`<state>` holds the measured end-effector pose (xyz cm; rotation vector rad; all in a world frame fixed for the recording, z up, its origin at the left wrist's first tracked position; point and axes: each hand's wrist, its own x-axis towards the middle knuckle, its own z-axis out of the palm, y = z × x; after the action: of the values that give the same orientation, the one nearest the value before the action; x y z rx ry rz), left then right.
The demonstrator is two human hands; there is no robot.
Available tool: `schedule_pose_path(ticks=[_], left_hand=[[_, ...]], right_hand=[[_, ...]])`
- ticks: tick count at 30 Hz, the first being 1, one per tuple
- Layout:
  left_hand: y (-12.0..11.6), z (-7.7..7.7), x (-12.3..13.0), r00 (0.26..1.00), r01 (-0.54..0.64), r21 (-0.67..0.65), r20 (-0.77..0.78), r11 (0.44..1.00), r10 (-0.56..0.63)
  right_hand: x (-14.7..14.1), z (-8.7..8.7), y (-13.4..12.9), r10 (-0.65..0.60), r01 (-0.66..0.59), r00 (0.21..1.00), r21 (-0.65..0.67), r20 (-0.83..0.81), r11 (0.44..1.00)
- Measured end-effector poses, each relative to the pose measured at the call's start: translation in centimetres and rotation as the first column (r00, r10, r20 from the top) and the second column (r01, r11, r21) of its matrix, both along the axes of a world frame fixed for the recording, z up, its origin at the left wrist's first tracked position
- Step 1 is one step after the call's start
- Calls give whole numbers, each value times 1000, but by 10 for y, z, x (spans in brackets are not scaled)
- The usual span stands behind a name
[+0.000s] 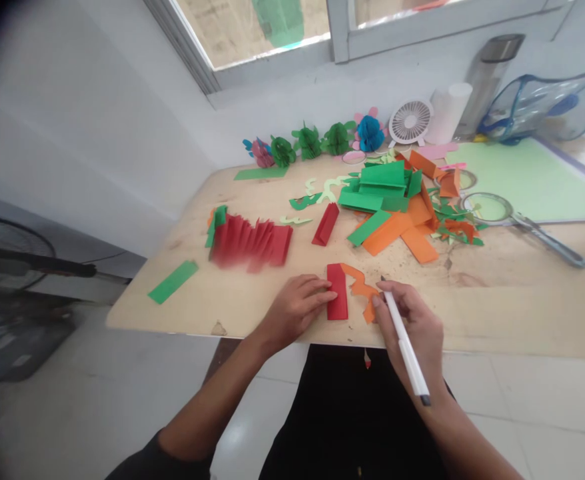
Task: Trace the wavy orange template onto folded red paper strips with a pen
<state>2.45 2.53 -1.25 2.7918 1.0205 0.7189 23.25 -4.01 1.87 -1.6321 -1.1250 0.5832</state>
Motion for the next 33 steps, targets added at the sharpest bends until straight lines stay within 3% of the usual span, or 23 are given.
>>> schedule_pose_path(ticks=[7, 16, 24, 33], left_hand=[[-13, -2, 22, 992, -88, -40, 92, 995, 91], [-26, -3, 20, 982, -136, -15, 129, 991, 137], [-25, -7, 20, 964, -128, -61, 227, 990, 139], [-26, -3, 23, 974, -144, -3, 174, 990, 143]], right_hand=[[-5, -9, 9, 55, -53, 996, -40, 65, 998], [-17, -21, 21, 149, -145, 969, -36, 196, 989], [-22, -31, 29, 196, -206, 850, -34, 489, 978], [-20, -30, 26, 209, -229, 813, -30, 543, 973]])
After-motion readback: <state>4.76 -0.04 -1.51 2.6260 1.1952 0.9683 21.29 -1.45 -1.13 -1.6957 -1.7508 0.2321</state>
